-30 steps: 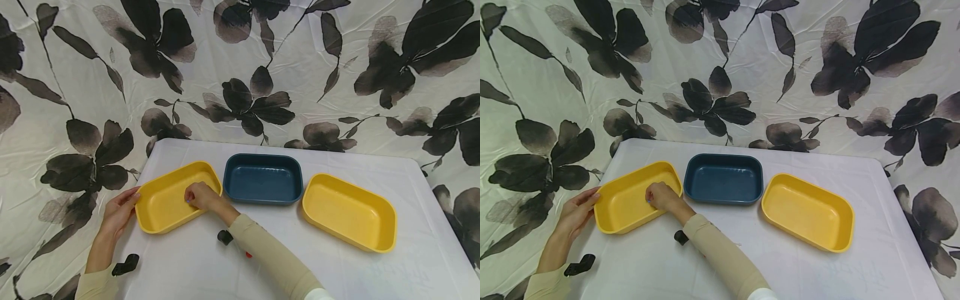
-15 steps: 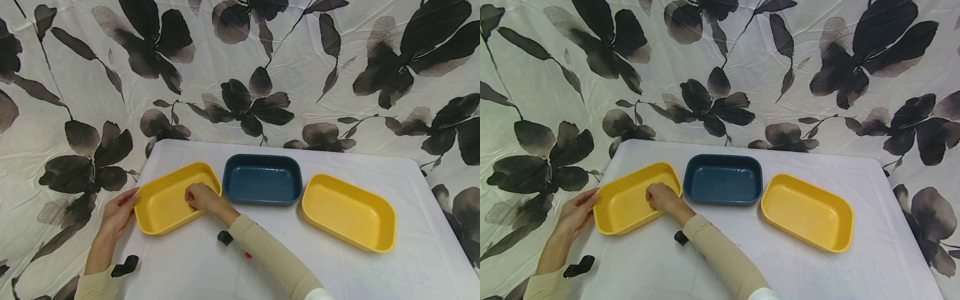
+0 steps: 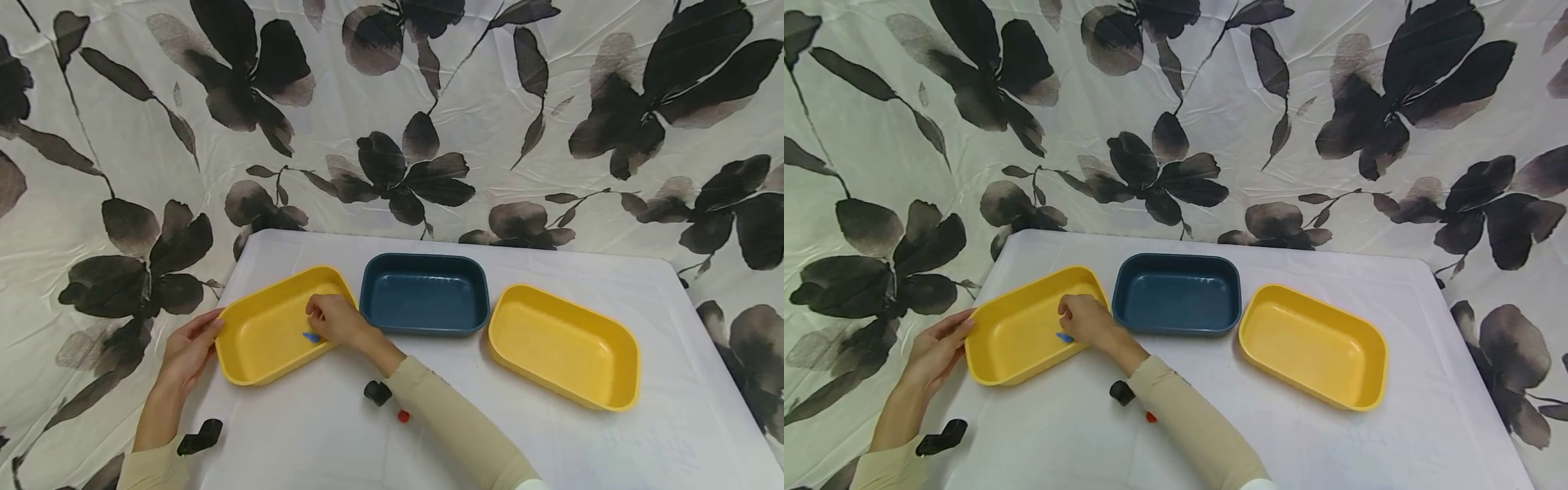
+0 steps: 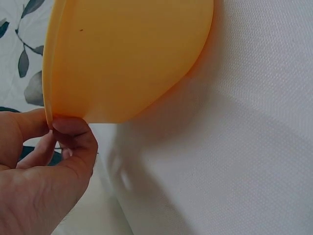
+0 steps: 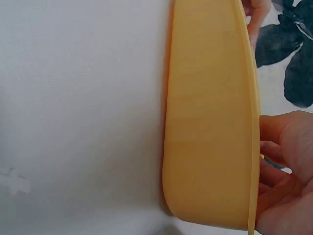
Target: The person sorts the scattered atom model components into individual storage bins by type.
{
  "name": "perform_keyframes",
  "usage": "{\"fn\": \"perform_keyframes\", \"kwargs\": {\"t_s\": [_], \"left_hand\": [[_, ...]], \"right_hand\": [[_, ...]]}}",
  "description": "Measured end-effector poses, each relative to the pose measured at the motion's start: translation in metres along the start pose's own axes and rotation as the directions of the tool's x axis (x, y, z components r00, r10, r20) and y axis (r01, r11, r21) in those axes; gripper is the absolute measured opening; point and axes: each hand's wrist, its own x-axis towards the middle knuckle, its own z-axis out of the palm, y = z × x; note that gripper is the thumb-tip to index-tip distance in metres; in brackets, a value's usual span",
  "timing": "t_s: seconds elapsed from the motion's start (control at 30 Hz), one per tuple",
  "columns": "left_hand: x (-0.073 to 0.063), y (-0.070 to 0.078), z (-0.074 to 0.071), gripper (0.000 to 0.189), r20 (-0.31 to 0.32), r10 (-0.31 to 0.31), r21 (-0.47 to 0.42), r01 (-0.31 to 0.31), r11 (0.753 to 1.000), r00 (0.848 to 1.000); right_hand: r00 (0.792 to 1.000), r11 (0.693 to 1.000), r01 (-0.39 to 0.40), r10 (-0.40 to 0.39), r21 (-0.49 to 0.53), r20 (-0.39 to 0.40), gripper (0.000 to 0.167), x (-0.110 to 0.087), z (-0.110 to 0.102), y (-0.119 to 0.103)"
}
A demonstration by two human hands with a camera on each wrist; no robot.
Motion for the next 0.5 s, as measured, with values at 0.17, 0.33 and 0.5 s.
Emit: {"fn": "perform_keyframes", "kwargs": {"t_s": [0.17, 0.33, 0.5], "left_hand": [[0.0, 0.0, -0.001, 0.064, 0.006, 0.005, -0.013, -0.005, 1.0, 1.0], [0.001, -0.001, 0.0, 0.064, 0.004, 0.003, -0.017, -0.003, 1.0, 1.0], [0.001, -0.001, -0.001, 0.064, 0.0, 0.003, -0.005, -0.003, 1.0, 1.0]], "right_hand": [[0.997, 0.998, 0.049, -0.048, 0.027, -0.059, 0.014, -0.006, -0.004, 0.0], [0.991, 0.997, 0.064, -0.059, 0.044, -0.123, 0.011, -0.012, -0.007, 0.003], [0.984, 0.991, 0.09, -0.074, 0.096, -0.162, 0.012, -0.019, -0.01, 0.005]]}}
